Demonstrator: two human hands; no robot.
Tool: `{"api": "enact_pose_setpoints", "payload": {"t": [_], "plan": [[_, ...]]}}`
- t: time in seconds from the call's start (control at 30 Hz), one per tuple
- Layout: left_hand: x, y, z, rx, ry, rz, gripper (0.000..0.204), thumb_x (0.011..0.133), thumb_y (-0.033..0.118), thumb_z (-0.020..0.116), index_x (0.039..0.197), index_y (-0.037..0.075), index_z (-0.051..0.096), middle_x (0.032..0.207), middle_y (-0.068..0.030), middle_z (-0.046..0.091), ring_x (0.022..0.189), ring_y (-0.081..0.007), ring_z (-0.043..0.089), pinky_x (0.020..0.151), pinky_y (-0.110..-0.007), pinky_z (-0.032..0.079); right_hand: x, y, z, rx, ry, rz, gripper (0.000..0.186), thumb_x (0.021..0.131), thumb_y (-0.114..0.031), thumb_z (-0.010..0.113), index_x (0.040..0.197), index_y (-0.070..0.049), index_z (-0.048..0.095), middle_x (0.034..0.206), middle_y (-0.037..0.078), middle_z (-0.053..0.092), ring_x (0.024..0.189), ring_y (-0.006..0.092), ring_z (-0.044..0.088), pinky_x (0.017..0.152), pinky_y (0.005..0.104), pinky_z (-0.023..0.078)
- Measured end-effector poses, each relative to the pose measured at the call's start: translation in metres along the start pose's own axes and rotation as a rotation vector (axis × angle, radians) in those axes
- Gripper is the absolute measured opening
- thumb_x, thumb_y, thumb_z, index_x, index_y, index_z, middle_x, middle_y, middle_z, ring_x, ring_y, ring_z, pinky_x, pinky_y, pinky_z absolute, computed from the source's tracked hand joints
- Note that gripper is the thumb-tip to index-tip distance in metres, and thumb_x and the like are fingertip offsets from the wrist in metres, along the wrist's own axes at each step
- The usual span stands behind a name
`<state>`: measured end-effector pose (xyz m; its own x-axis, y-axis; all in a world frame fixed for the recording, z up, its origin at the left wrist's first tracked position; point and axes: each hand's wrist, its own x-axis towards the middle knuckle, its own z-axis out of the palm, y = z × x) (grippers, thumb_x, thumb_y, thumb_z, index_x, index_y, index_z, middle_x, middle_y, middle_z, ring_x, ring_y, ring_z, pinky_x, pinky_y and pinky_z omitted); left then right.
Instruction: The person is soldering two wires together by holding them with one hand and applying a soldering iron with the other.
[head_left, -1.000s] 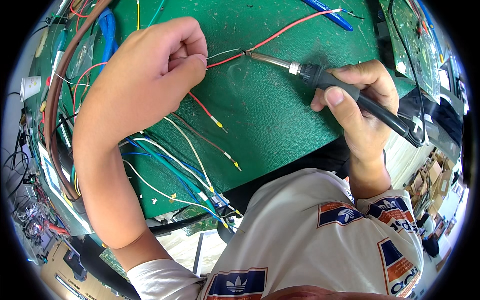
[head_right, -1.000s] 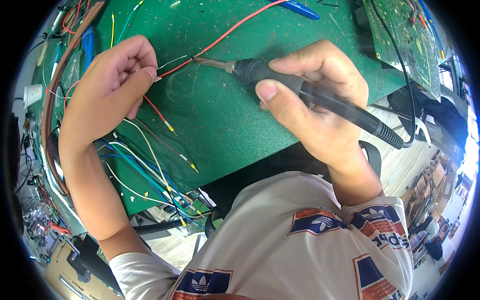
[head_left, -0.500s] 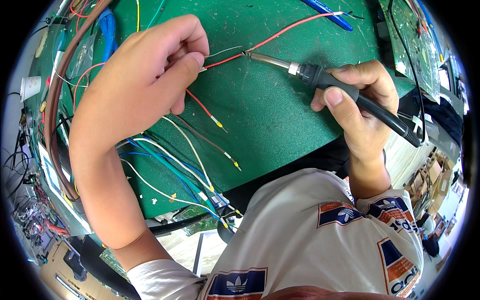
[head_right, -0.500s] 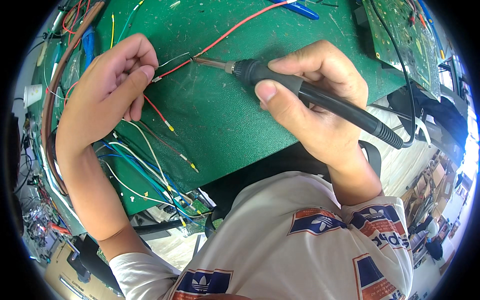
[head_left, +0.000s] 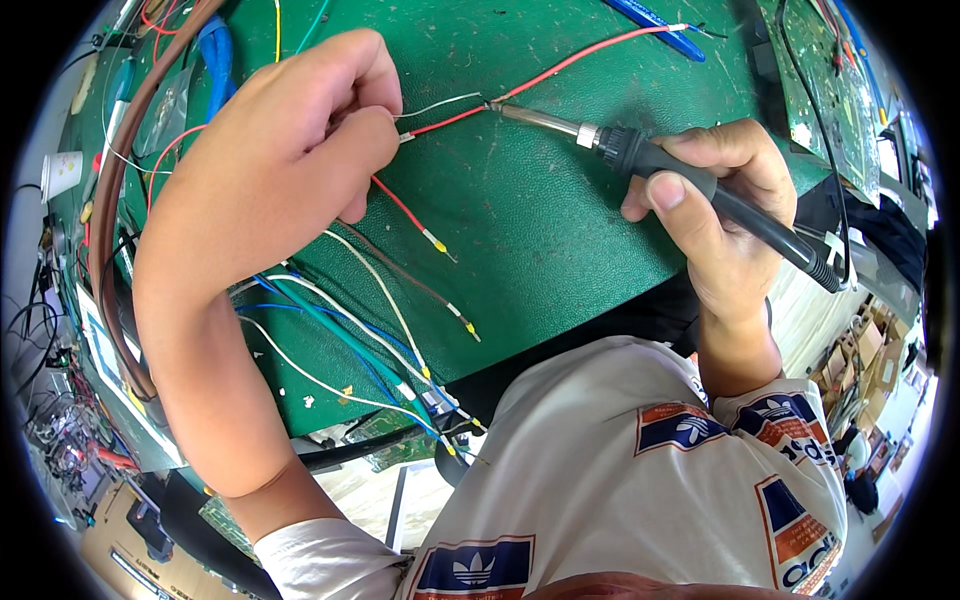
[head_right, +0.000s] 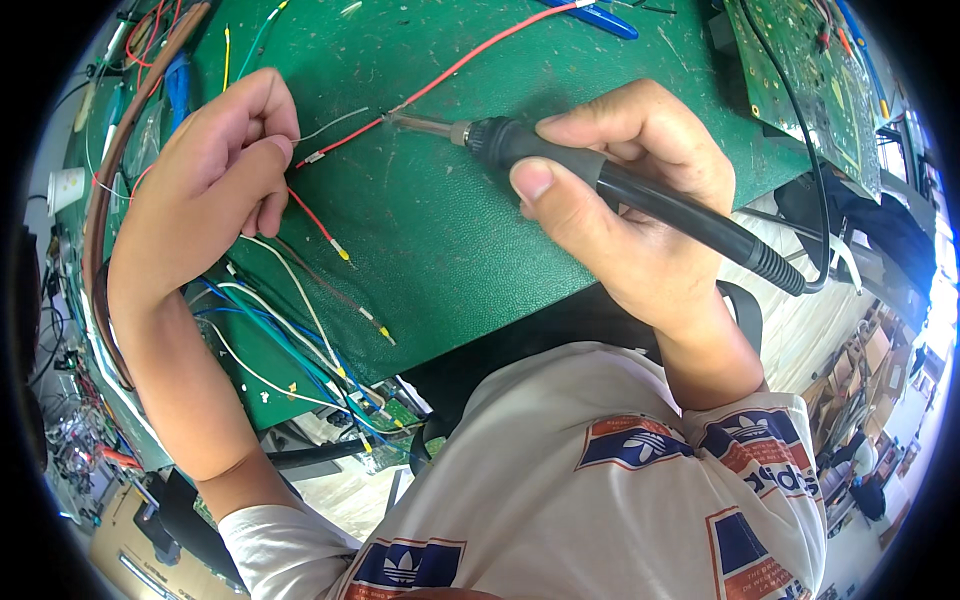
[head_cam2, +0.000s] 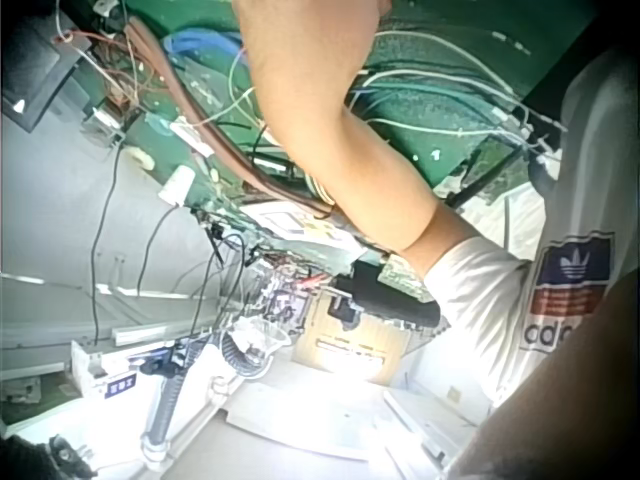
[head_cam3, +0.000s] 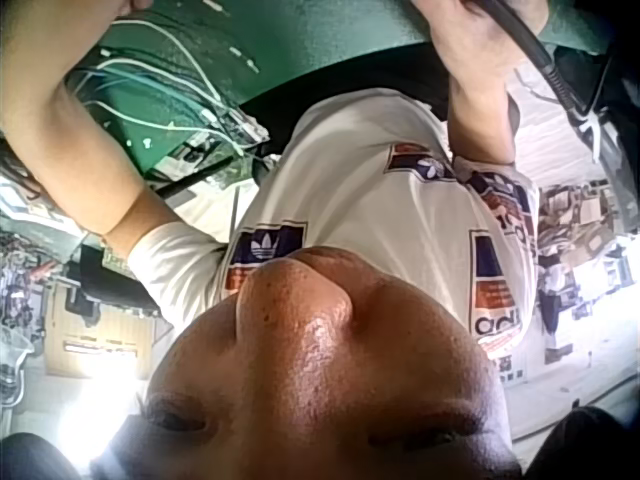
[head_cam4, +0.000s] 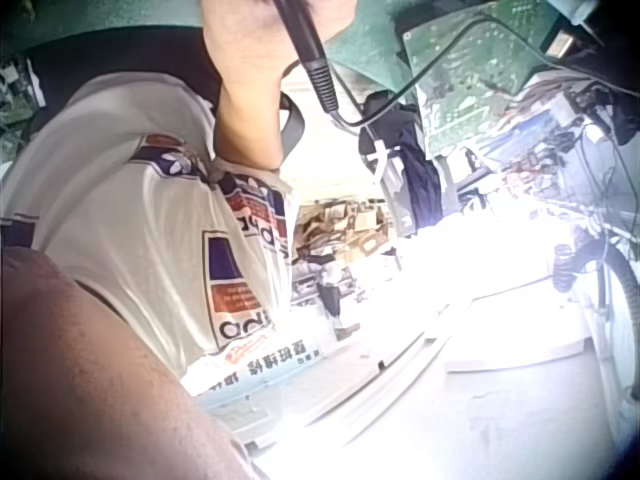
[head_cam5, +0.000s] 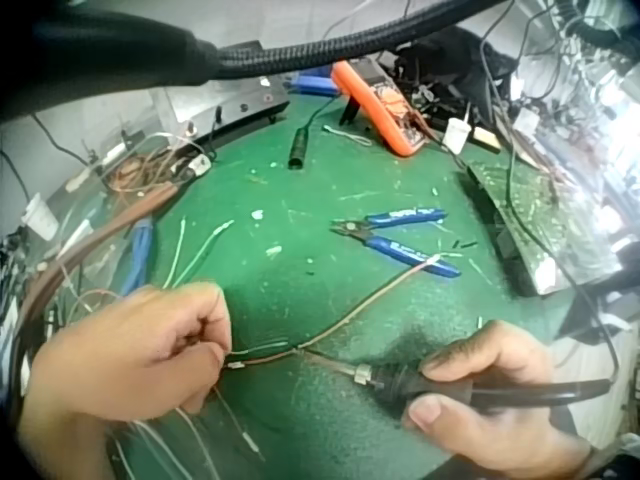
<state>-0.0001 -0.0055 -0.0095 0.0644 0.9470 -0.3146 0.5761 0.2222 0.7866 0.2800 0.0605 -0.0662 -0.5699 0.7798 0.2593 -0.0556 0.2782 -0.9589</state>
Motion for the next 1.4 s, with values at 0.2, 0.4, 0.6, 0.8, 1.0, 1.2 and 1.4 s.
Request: {"api": "enact_pose_setpoints", "payload": {"t": [0.2, 0.4, 0.6, 0.8, 1.0, 1.2, 1.4], "plan": [[-0.001, 0.001, 0.002, 0.037, 0.009, 0.005, 0.007, 0.097, 0.003, 0.05, 0.09, 0.003, 0.049, 0.068, 0.0001, 0.048, 0.053, -0.0055, 0.051, 0.048, -0.022, 0.035, 0.0, 0.0, 0.0, -0.012, -0.003, -0.001, 0.02, 0.09, -0.002, 0.07, 0.103, 0.001, 0.055, 0.086, 0.018, 0.069, 0.068, 0.0181, 0.066, 0.064, 0.0287, 0.054], [0.0, -0.002, 0.002, 0.057, 0.003, 0.043, 0.006, 0.097, 0.003, 0.051, 0.091, 0.002, 0.049, 0.068, -0.0002, 0.048, 0.053, -0.0057, 0.051, 0.048, -0.022, 0.036, 0.0, 0.0, 0.0, -0.012, -0.001, -0.01, 0.02, 0.09, -0.002, 0.069, 0.103, 0.001, 0.055, 0.086, 0.018, 0.069, 0.067, 0.0178, 0.066, 0.064, 0.0286, 0.054], [0.001, -0.001, 0.001, 0.091, -0.014, 0.044, 0.007, 0.097, 0.003, 0.051, 0.09, 0.002, 0.049, 0.068, -0.0005, 0.048, 0.053, -0.0059, 0.051, 0.048, -0.022, 0.036, 0.0, 0.001, 0.001, -0.004, -0.001, -0.005, 0.021, 0.09, -0.002, 0.07, 0.104, 0.001, 0.055, 0.085, 0.018, 0.069, 0.067, 0.0174, 0.066, 0.064, 0.0285, 0.054], [0.002, -0.002, 0.001, 0.101, -0.02, 0.047, 0.006, 0.097, 0.003, 0.051, 0.091, 0.001, 0.05, 0.068, -0.0005, 0.048, 0.052, -0.0059, 0.05, 0.048, -0.022, 0.036, 0.0, 0.001, 0.001, -0.003, 0.002, -0.004, 0.021, 0.09, -0.003, 0.07, 0.104, 0.001, 0.055, 0.085, 0.017, 0.069, 0.067, 0.0173, 0.066, 0.064, 0.0286, 0.054], [0.002, -0.003, 0.001, 0.104, -0.013, 0.052, 0.007, 0.097, 0.004, 0.052, 0.09, 0.001, 0.05, 0.068, -0.0003, 0.048, 0.052, -0.0055, 0.05, 0.048, -0.022, 0.036, 0.0, 0.001, 0.001, 0.005, 0.004, -0.003, 0.021, 0.09, -0.003, 0.07, 0.104, 0.001, 0.055, 0.086, 0.018, 0.069, 0.067, 0.0174, 0.066, 0.064, 0.0286, 0.054], [0.004, -0.01, 0.002, 0.169, 0.01, 0.153, 0.008, 0.097, 0.005, 0.053, 0.09, 0.002, 0.05, 0.067, 0.0002, 0.048, 0.051, -0.005, 0.049, 0.047, -0.022, 0.035, 0.0, 0.0, 0.001, -0.005, 0.003, -0.006, 0.02, 0.09, -0.003, 0.07, 0.103, 0.001, 0.055, 0.086, 0.018, 0.069, 0.067, 0.0177, 0.066, 0.063, 0.0284, 0.053], [0.004, -0.01, 0.003, 0.177, 0.025, 0.181, 0.008, 0.097, 0.006, 0.053, 0.091, 0.002, 0.051, 0.065, 0.0, 0.048, 0.051, -0.0051, 0.048, 0.046, -0.022, 0.034, 0.0, 0.001, 0.001, 0.004, 0.004, 0.001, 0.02, 0.09, -0.004, 0.07, 0.103, 0.001, 0.055, 0.086, 0.018, 0.069, 0.067, 0.0177, 0.066, 0.063, 0.0284, 0.053]]}}
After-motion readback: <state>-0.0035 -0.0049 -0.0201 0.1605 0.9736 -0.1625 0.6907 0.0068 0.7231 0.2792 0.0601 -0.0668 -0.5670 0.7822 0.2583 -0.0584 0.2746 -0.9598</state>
